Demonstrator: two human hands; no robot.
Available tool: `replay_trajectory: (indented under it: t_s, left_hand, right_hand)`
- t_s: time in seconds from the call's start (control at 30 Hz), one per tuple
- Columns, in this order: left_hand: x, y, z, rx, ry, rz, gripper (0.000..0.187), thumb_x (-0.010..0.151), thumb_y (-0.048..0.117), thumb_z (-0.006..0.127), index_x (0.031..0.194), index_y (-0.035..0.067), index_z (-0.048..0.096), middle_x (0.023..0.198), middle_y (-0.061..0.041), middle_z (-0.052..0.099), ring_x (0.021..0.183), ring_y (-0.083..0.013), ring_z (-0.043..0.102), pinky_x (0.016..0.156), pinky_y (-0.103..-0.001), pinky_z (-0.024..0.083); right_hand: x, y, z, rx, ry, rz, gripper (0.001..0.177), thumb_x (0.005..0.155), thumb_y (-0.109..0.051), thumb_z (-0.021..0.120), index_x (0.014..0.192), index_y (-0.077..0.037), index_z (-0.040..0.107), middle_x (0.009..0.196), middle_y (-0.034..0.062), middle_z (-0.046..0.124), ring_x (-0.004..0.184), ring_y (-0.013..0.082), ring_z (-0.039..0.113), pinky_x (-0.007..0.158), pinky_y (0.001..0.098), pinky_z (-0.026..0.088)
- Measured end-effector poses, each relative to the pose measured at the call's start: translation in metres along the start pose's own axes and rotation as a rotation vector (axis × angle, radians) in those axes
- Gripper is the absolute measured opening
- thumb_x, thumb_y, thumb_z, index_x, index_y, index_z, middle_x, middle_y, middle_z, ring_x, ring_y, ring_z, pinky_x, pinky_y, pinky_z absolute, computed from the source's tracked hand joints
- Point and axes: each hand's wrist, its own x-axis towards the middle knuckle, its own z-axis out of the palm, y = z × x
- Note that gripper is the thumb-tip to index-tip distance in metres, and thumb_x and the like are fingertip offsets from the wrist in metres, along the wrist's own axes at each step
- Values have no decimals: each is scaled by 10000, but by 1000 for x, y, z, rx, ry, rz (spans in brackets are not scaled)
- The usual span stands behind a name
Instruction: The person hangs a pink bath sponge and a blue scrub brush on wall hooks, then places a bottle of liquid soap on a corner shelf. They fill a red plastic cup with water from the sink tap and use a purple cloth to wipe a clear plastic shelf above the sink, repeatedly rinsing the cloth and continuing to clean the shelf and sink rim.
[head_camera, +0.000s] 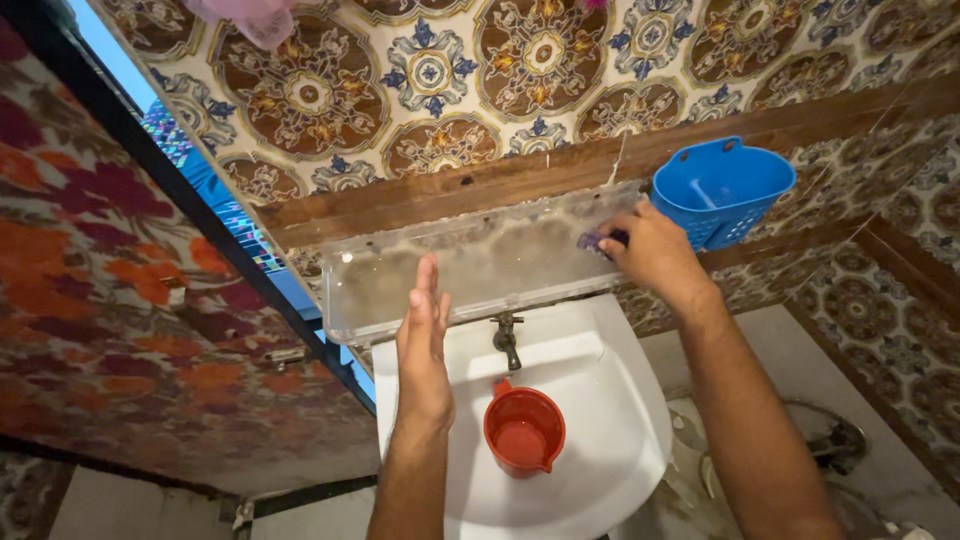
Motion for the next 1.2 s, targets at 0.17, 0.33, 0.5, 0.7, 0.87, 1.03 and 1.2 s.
replay_trajectory:
  t_s: [0.17, 0.33, 0.5, 0.7, 0.87, 1.03, 1.2]
  left_hand:
    - [-7, 7, -5, 20, 24, -6, 756, 1063, 490, 319, 1603, -33, 244, 1719, -169, 230, 1610, -262, 165, 1283, -450, 143]
    - [-15, 15, -12, 26, 46, 6, 760, 1067, 496, 319, 1604, -37, 241, 1722, -170, 220, 1616, -260, 151, 1290, -452, 145]
    - [-22, 22, -21, 41, 84, 17, 759, 1067, 490, 319, 1603, -39, 230, 1723, -172, 208, 1614, -258, 144, 1287, -450, 150]
    - [-32, 32, -44, 82, 207, 50, 757, 1065, 480, 338, 1594, -53, 245, 1711, -189, 232, 1607, -258, 173, 1279, -447, 181]
    - [-38, 41, -67, 86, 302, 94, 755, 1065, 476, 353, 1582, -69, 279, 1702, -197, 268, 1599, -262, 205, 1277, -444, 174]
    - [-43, 47, -81, 38, 336, 90, 743, 1064, 467, 357, 1580, -64, 285, 1690, -201, 289, 1583, -273, 246, 1274, -438, 190]
    - [-46, 51, -93, 68, 385, 125, 726, 1073, 454, 361, 1566, -76, 311, 1687, -204, 304, 1592, -251, 240, 1283, -411, 175]
  right_hand:
    - [0, -20, -1, 117, -140, -41, 204, 835, -263, 795, 1010, -159, 795, 1006, 118, 679, 978, 335, 675, 862, 441, 538]
    - [0, -45, 8, 254, -212, -81, 194, 835, -268, 784, 995, -160, 802, 991, 92, 680, 941, 295, 688, 839, 412, 548]
    - [7, -79, 19, 261, -290, -140, 202, 850, -265, 789, 1017, -155, 814, 943, 125, 645, 915, 310, 656, 827, 425, 528]
    - [17, -121, 38, 350, -344, -271, 202, 826, -250, 796, 991, -134, 814, 938, 106, 684, 943, 296, 671, 855, 416, 529]
    - [24, -154, 52, 372, -392, -353, 203, 780, -232, 827, 951, -124, 810, 973, 98, 711, 974, 294, 679, 869, 409, 533]
    - [28, -189, 66, 397, -412, -412, 195, 780, -221, 829, 937, -111, 792, 960, 99, 715, 958, 295, 693, 861, 411, 544]
    - [35, -220, 81, 369, -440, -468, 204, 768, -240, 830, 936, -129, 805, 944, 111, 721, 905, 311, 696, 820, 427, 541]
